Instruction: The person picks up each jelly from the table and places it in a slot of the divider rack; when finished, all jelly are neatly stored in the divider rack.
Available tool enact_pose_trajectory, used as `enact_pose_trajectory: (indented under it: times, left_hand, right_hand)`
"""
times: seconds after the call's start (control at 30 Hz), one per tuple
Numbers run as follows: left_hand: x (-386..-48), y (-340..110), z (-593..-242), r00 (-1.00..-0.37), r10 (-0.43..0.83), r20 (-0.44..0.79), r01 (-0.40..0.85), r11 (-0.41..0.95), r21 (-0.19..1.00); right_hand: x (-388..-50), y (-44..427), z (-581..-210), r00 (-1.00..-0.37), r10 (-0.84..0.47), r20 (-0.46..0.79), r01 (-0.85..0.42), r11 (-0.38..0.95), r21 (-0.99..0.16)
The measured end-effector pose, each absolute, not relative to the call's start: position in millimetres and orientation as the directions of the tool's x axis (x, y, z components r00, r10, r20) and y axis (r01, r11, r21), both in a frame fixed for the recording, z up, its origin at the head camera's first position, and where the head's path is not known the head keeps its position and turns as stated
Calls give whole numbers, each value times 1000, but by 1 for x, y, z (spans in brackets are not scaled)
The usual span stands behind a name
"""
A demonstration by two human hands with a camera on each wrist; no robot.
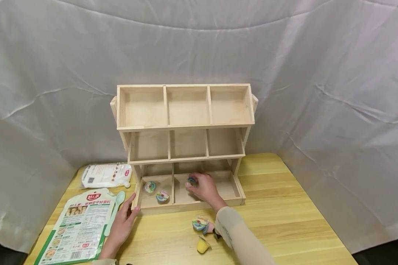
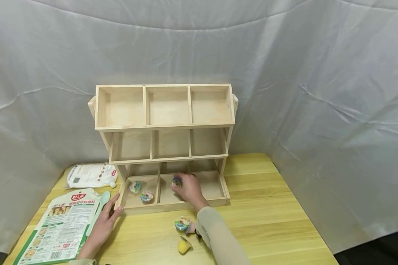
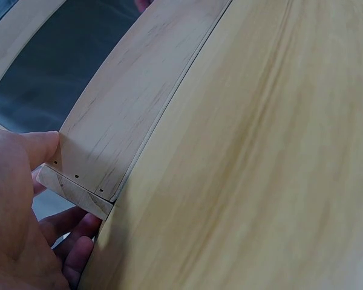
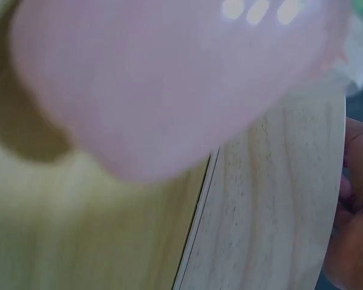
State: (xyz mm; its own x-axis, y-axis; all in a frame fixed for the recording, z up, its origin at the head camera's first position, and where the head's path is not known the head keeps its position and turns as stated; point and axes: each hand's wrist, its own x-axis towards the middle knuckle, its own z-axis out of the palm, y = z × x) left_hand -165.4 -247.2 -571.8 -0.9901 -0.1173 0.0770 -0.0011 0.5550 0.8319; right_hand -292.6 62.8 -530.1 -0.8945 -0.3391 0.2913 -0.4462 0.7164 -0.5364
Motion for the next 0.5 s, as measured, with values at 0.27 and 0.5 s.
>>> enact_pose_trajectory:
  times: [0.27, 0.5]
  left_hand:
    - [-166, -247, -572, -991, -114, 73, -3, 561, 828]
    - [-165, -247, -572, -991, -103, 89, 19, 541, 841]
  right_hand:
    - [-296, 59, -535, -871, -363, 331, -488, 714, -502]
    - [-297, 56, -539, -858, -381, 344, -508, 726, -463]
